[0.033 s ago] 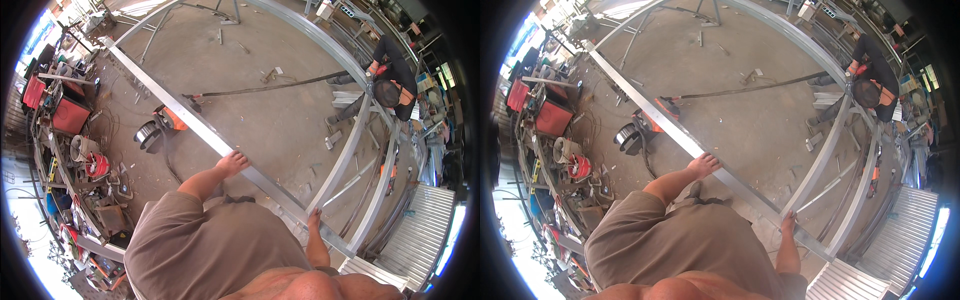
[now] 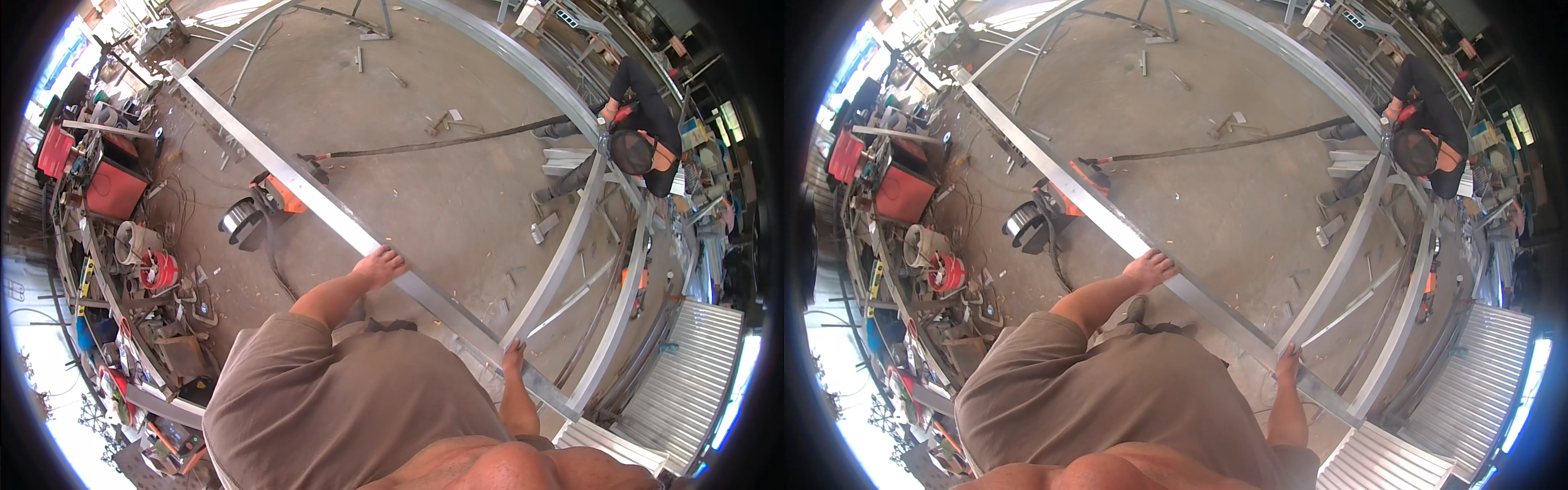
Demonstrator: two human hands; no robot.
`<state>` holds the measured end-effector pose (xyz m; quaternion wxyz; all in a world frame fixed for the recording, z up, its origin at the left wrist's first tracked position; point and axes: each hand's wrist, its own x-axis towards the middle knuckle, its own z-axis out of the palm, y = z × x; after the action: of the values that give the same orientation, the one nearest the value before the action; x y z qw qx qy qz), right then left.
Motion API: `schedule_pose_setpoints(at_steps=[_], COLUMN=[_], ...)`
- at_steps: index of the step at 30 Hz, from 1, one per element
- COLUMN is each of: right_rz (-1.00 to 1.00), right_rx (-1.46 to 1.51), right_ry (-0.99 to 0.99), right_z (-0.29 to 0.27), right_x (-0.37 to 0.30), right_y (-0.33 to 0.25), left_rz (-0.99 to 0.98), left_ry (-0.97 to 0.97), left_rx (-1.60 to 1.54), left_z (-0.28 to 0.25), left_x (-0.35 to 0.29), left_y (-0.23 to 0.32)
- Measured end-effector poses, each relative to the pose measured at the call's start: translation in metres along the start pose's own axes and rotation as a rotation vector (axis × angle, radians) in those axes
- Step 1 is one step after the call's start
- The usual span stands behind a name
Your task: The person positions a long metal bar onto a metal frame structure and uses a handheld welding tool to tack weld the bar to the frame at multiple points. The person then retrieves a small metal piece and welds it to the frame.
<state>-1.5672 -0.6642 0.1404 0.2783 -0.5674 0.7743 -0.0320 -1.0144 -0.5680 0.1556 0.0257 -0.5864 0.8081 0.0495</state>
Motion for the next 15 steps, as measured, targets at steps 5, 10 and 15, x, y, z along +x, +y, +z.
schedule_pose_setpoints(at_steps=[5,10,15], right_rz=[-0.04,-0.005,-0.008], right_rx=[-0.026,-0.003,0.029], right_ry=[-0.009,-0.034,-0.049], right_z=[-0.0018,0.0002,-0.0025], right_x=[-0.0025,0.0008,-0.0005], right_y=[-0.0026,-0.0015,-0.0054], left_rz=[-0.004,0.005,0.007], left_ry=[-0.004,-0.004,-0.004], left_rx=[-0.024,-0.021,-0.016], left_z=[-0.0002,-0.0002,-0.001], left_x=[0.0002,0.0005,0.0001], left_y=[-0.0009,-0.0004,-0.0009])
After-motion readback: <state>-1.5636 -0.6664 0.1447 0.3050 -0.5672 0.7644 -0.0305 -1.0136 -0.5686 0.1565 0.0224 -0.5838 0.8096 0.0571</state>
